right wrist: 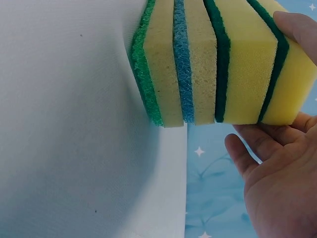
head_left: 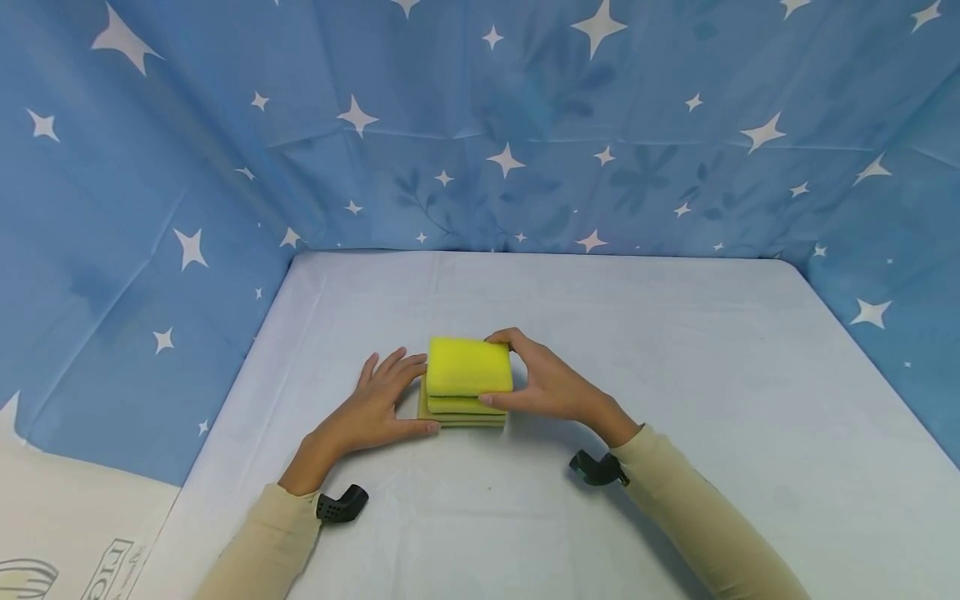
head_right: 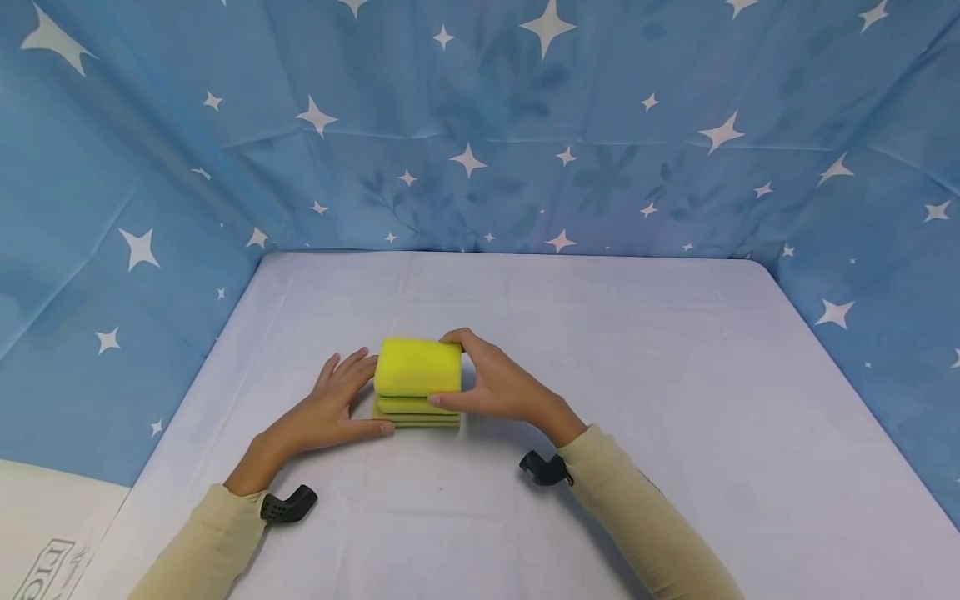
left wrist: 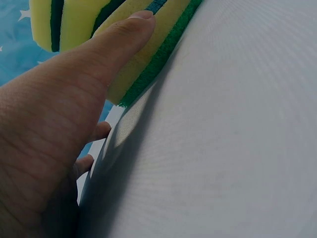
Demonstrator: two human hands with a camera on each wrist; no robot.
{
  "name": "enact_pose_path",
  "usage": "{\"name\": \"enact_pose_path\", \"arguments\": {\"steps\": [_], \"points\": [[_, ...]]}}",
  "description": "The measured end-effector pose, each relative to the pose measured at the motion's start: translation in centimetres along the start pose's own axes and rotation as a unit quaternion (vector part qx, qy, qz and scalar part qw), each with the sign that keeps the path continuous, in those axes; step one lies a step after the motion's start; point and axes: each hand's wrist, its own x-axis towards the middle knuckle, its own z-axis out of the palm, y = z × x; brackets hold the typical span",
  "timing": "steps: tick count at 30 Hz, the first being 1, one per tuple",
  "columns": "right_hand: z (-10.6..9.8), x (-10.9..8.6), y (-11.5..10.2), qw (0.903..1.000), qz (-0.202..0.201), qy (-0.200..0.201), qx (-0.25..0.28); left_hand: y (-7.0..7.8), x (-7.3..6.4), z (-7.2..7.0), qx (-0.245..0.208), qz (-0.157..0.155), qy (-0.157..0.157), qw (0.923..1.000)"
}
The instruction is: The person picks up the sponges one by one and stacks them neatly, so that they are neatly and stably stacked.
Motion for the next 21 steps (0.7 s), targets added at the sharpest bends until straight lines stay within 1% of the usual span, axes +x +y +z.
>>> {"name": "enact_pose_path", "arguments": {"steps": [11, 21], "points": [[0.21, -0.22, 0.33, 1.0, -0.009, 0.004, 0.0, 0.14, 0.08, -0.04, -0.006, -0.001, 0.001, 1.0], [0.4, -0.26, -0.05, 0.9998, -0.016, 0.006, -0.005, 0.18, 0.03, -0.01, -0.01, 0.004, 0.005, 0.9999]]}}
